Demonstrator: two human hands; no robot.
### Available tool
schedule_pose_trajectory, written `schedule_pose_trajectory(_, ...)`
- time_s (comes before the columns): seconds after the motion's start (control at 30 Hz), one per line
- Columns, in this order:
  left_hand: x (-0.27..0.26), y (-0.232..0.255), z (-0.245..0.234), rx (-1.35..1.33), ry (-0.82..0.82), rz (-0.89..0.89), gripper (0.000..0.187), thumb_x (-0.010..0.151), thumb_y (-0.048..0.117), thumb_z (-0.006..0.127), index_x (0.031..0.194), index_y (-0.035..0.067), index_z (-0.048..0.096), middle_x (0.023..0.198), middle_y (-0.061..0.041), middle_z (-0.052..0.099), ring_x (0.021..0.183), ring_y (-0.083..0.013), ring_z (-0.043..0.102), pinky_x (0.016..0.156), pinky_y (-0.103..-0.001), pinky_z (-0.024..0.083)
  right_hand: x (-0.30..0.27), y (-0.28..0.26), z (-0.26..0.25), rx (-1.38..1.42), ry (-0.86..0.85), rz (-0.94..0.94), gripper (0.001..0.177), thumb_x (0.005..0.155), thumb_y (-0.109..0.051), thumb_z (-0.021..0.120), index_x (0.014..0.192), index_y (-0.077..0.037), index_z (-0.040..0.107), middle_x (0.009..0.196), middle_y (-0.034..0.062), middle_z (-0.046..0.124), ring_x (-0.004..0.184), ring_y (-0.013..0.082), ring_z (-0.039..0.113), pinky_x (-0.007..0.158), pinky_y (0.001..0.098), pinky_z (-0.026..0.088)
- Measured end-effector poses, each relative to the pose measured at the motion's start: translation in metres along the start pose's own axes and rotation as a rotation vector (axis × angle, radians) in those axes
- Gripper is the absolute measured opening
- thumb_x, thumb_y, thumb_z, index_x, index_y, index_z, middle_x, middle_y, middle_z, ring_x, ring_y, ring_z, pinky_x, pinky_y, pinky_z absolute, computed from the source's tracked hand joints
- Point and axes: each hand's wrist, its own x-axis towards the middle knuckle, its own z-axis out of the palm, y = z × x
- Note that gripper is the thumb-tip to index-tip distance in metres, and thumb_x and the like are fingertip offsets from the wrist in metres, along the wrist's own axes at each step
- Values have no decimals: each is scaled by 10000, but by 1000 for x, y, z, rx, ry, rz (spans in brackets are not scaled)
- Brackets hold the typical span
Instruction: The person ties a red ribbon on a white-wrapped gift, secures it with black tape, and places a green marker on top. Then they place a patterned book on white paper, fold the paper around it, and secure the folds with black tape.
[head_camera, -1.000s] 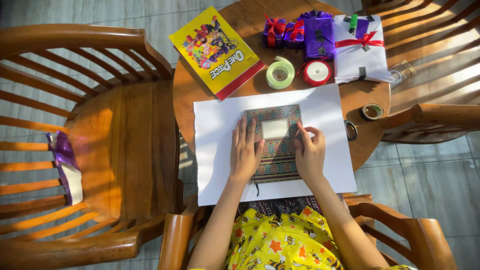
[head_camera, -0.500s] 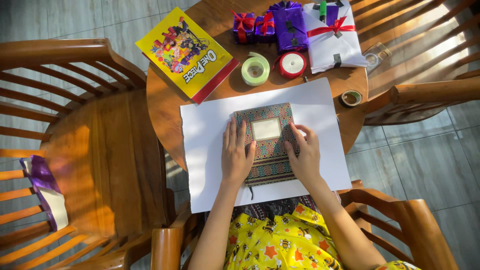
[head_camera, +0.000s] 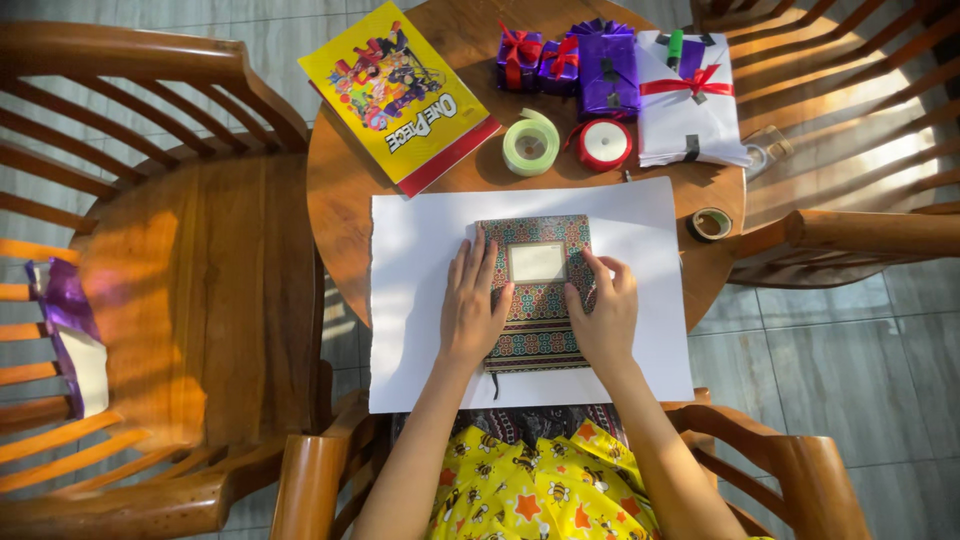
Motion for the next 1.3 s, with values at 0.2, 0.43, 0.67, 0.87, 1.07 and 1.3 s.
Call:
schedule_pose_trajectory(0.2, -3, -2, 4, 17, 0, 8, 672, 985, 275, 656, 1551, 0, 418, 1649, -178, 341, 1517, -404, 347, 1253, -512, 290, -1, 6, 7, -15, -3, 1, 538, 946, -200, 752, 1451, -105, 592, 1325, 161, 568, 1121, 323, 563, 964, 441, 448)
schedule_pose_trajectory(0.43, -4, -3, 5, 12, -18, -12, 710, 964, 284, 682, 1564, 27, 404, 1688, -160, 303, 1533, -391, 326, 1262, -505, 284, -3, 8, 9, -12, -8, 39, 555, 934, -209, 760, 1457, -116, 596, 1325, 140, 572, 1002, 269, 553, 942, 424, 449)
schedule_pose_trajectory(0.67, -3, -4, 3, 12, -65, -11, 787, 933, 330, 707, 1573, 17, 373, 1688, -163, 267, 1542, -390, 279, 1251, -528, 251, -3, 6, 7, 2, -3, 38, 557, 932, -189, 765, 1456, -109, 595, 1323, 130, 574, 998, 262, 549, 930, 411, 446)
schedule_pose_trajectory(0.87, -4, -4, 1, -34, -51, 9, 759, 942, 293, 709, 1560, -10, 388, 1694, -178, 271, 1550, -406, 287, 1267, -532, 250, -4, 6, 7, -13, -2, 25, 563, 933, -191, 766, 1461, -103, 594, 1327, 126, 569, 1012, 266, 541, 939, 418, 436)
schedule_pose_trajectory(1.07, -4, -3, -1, -49, -55, 20, 768, 931, 265, 708, 1558, -30, 376, 1688, -199, 267, 1539, -424, 299, 1263, -532, 252, -4, 5, 7, -6, -6, 38, 564, 935, -203, 766, 1463, -106, 592, 1329, 119, 564, 1023, 269, 539, 946, 419, 428)
schedule_pose_trajectory(1.3, -2, -2, -2, -35, -85, 5, 731, 977, 224, 672, 1574, -56, 358, 1702, -226, 250, 1548, -427, 294, 1260, -542, 237, 0, -6, 4, -13, -16, 55, 559, 903, -180, 784, 1426, -92, 605, 1324, 130, 564, 1036, 288, 549, 931, 436, 422)
